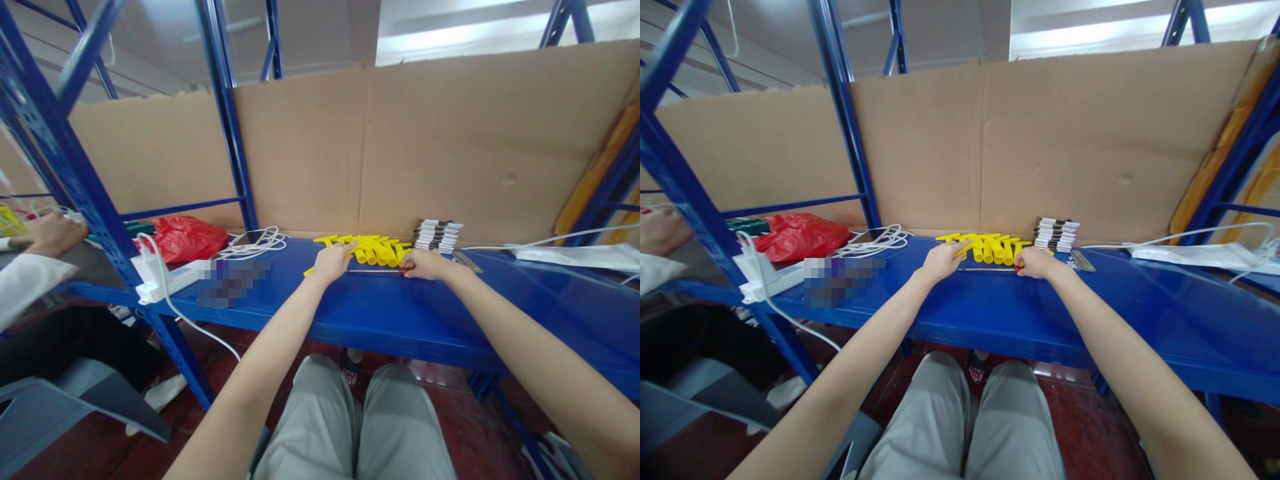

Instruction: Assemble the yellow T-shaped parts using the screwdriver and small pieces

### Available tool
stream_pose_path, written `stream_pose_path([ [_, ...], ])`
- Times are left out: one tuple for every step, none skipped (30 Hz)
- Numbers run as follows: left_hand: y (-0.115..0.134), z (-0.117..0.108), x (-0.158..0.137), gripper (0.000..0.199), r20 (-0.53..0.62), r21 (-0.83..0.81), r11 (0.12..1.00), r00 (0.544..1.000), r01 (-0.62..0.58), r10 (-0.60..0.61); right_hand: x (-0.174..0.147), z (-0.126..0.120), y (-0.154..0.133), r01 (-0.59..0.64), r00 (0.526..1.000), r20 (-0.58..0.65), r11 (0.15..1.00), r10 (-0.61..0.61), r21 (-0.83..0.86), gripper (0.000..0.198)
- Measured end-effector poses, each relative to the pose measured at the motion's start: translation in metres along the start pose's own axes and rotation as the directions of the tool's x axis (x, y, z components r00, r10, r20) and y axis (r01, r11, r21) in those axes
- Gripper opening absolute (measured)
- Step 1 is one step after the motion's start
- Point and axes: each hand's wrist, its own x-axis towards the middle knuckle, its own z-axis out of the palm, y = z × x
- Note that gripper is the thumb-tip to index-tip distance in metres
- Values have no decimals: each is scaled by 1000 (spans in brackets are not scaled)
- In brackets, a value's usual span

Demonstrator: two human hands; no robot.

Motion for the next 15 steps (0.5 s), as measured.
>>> stream_pose_path([
  [-1, 1, 0, 46, -4, -13, 1000, 1000, -1, 1, -1, -2, -2, 10, 1000, 3, 999, -10, -35, 10],
  [-1, 2, 1, 46, -6, -24, 1000, 1000, -3, 3, -3, -3, -4, 22, 1000, 5, 998, -22, -61, 9],
  [-2, 2, 1, 46, -6, -30, 1000, 1000, -4, 4, -6, -5, -5, 31, 999, 13, 996, -30, -79, 9],
  [-2, 2, 1, 46, -6, -32, 999, 1000, -6, 6, -8, -6, -4, 38, 999, 26, 996, -36, -86, 8],
  [-2, 2, 1, 46, -4, -30, 1000, 1000, -7, 7, -12, -7, -2, 39, 998, 46, 996, -36, -80, 7],
  [-1, 2, 1, 46, -1, -26, 1000, 1000, -7, 7, -16, -7, 1, 32, 997, 74, 997, -27, -65, 5],
  [-1, 2, 1, 46, 3, -24, 1000, 1000, -7, 7, -21, -7, 5, 17, 995, 103, 999, -13, -44, 3],
  [-1, 1, 1, 45, 5, -26, 1000, 1000, -8, 8, -26, -8, 10, -3, 992, 129, 1000, 6, -20, 3],
  [-1, 1, 1, 45, 4, -32, 999, 1000, -10, 10, -32, -8, 17, -30, 988, 150, 1000, 29, 1, 4],
  [-1, 1, 1, 45, 1, -42, 999, 1000, -14, 14, -38, -8, 24, -59, 986, 156, 998, 56, 15, 4],
  [-1, 2, 2, 45, -3, -52, 998, 1000, -21, 21, -45, -7, 32, -92, 984, 155, 996, 88, 22, 4],
  [-2, 2, 2, 45, -6, -58, 998, 1000, -30, 30, -52, -7, 41, -128, 981, 152, 992, 123, 21, 5],
  [-2, 3, 2, 45, -7, -59, 998, 999, -37, 37, -58, -6, 50, -165, 975, 154, 986, 160, 18, 5],
  [-3, 3, 2, 45, -5, -54, 998, 999, -43, 43, -65, -5, 61, -195, 969, 155, 981, 190, 15, 4],
  [-4, 4, 3, 46, -3, -48, 998, 999, -48, 48, -71, -4, 72, -231, 961, 159, 973, 226, 8, 4],
])
